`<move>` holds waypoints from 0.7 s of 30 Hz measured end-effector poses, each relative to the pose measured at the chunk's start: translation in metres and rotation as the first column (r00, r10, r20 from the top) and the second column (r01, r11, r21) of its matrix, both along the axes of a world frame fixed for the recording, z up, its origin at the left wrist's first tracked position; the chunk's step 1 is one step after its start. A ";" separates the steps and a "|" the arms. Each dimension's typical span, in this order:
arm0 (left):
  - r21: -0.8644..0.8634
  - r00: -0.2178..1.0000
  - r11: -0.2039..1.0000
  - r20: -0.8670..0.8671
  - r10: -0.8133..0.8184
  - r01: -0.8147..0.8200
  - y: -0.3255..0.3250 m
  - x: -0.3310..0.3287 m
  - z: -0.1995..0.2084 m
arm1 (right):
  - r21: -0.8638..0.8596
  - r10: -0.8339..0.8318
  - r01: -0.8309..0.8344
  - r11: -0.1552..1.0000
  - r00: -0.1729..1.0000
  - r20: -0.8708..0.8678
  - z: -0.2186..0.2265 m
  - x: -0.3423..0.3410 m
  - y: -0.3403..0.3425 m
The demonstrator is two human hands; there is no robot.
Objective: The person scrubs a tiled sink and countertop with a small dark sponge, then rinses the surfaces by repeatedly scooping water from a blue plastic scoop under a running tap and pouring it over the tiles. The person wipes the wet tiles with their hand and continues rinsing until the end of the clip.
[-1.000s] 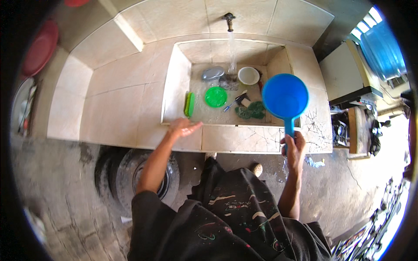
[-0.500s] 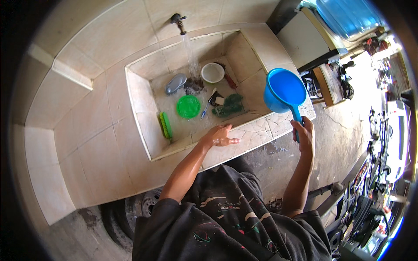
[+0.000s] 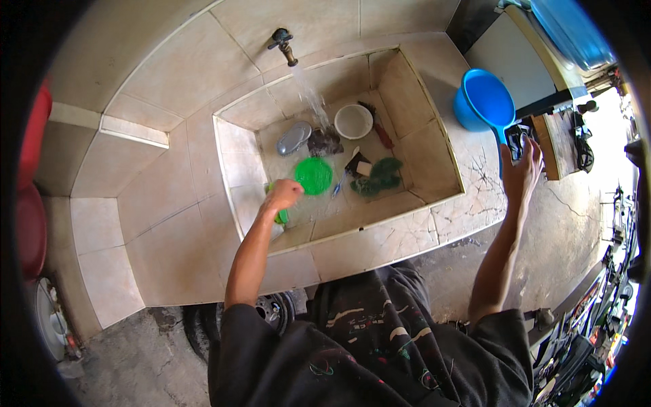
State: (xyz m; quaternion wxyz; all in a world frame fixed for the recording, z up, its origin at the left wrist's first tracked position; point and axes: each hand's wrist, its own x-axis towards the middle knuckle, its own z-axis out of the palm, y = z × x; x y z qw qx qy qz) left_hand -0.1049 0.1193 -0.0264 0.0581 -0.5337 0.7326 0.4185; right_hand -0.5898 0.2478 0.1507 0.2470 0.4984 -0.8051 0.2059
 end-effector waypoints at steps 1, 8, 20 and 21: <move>-0.128 0.992 0.985 0.019 0.122 -0.119 -0.009 0.004 -0.004 | -0.112 0.066 -0.053 0.992 0.991 0.117 -0.004 0.016 -0.006; -0.713 0.951 0.660 -0.029 0.309 -0.236 -0.092 -0.009 -0.047 | 0.184 0.342 -0.714 0.675 0.524 0.780 -0.162 0.145 -0.125; -0.688 0.878 0.634 -0.010 0.479 -0.353 -0.090 -0.027 0.034 | 0.579 0.710 -0.724 0.376 0.626 0.322 -0.272 0.187 -0.186; -0.675 0.863 0.628 -0.023 0.505 -0.386 -0.093 -0.027 0.041 | 0.562 0.682 -0.733 0.382 0.634 0.363 -0.271 0.196 -0.189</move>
